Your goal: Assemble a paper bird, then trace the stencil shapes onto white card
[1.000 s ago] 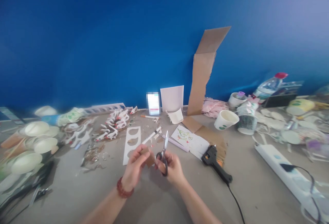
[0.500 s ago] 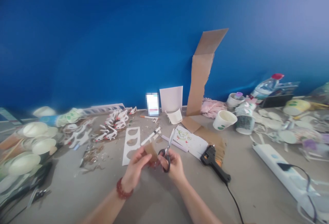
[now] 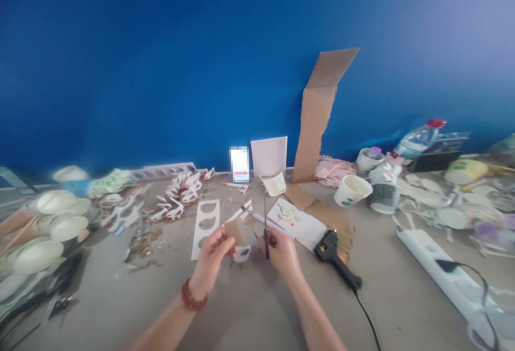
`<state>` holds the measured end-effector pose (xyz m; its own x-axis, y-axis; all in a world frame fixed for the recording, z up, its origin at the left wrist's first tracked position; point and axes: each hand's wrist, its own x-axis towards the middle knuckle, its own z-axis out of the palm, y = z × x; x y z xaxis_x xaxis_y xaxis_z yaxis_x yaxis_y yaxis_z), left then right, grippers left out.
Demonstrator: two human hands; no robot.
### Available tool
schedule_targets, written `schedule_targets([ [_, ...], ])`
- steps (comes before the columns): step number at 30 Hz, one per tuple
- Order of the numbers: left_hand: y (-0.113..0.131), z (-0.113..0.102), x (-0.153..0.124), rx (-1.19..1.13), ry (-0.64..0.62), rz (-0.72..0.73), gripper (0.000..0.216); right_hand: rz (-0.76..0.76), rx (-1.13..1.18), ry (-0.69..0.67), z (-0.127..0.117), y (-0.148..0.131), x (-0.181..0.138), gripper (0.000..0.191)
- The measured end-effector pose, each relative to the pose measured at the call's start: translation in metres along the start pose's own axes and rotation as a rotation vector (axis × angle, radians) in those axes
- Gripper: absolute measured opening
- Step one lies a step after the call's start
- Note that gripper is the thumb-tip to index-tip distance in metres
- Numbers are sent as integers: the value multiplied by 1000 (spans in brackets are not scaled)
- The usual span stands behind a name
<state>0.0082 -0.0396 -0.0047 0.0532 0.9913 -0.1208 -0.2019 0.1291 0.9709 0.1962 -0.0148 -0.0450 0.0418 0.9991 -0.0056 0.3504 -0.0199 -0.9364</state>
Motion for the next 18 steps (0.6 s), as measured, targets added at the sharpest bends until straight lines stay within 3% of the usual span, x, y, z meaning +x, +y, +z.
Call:
schedule_targets([
  [5,5,-1,-1,-30,1,11,24,2,-75,14,-5,-3,2,43],
  [11,4,-7,2,-49,133,-3,24,-11,280,-599,2,-18,-13,52],
  [18,4,-14,3,2,58,21,19,-1,308,-680,4,-24,-17,54],
])
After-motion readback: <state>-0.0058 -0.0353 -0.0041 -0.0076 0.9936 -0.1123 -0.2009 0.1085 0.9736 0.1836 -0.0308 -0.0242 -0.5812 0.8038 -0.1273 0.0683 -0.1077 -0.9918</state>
